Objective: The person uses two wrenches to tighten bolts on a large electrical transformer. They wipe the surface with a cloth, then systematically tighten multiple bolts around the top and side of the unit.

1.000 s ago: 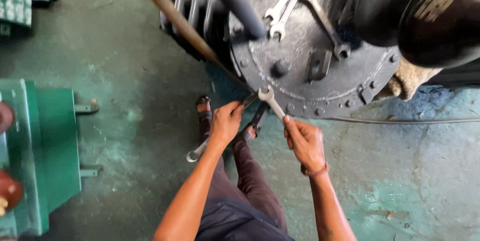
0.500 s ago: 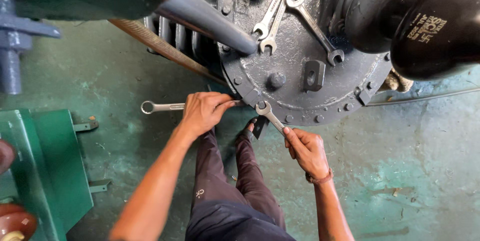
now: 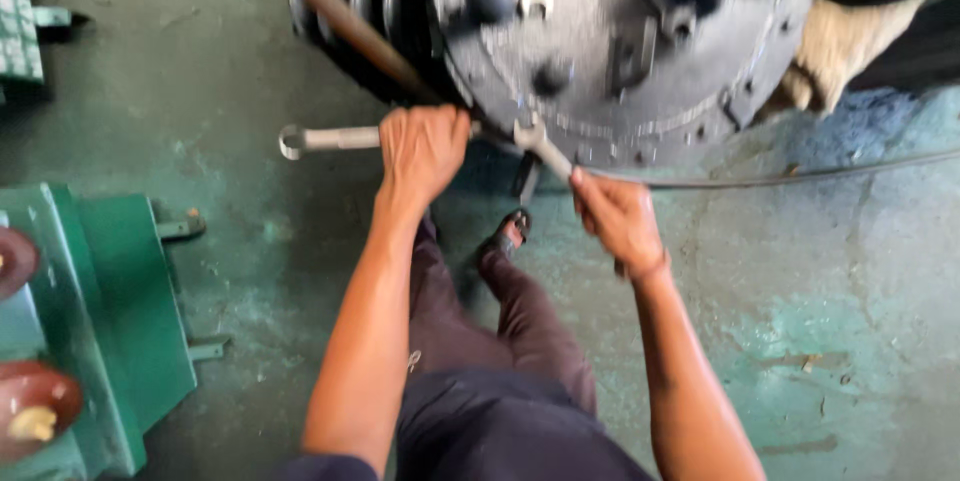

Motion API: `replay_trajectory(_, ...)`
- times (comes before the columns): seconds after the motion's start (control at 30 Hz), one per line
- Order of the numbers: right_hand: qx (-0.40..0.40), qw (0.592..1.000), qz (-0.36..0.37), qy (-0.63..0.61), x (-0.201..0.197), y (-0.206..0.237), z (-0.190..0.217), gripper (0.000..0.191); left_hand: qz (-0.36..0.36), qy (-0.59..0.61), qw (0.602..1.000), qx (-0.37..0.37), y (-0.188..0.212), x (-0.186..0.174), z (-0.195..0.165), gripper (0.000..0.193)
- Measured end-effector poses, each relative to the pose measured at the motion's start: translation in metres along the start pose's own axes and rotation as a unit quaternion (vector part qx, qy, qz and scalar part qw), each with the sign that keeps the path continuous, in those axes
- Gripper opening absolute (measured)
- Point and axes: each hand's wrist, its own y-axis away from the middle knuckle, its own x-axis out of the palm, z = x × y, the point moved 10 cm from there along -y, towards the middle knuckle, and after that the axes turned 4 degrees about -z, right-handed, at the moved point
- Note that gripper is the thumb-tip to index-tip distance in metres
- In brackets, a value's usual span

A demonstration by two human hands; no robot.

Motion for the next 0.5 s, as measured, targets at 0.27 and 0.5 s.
replay_trajectory(0.27,-0.074,0.997,-0.008,-0.014,0.004,-0.017,-0.005,0.055,-0.092,-0.010,0.995,0.039,-0.004,0.007,0.015,0.037)
replay_trajectory(0.5,-0.152,0.987,-0.043,0.001,0.001,-0.016,0.019,0.055,-0.170,-0.042,0.984,0.012,0.011,-0.009,-0.001,0.036)
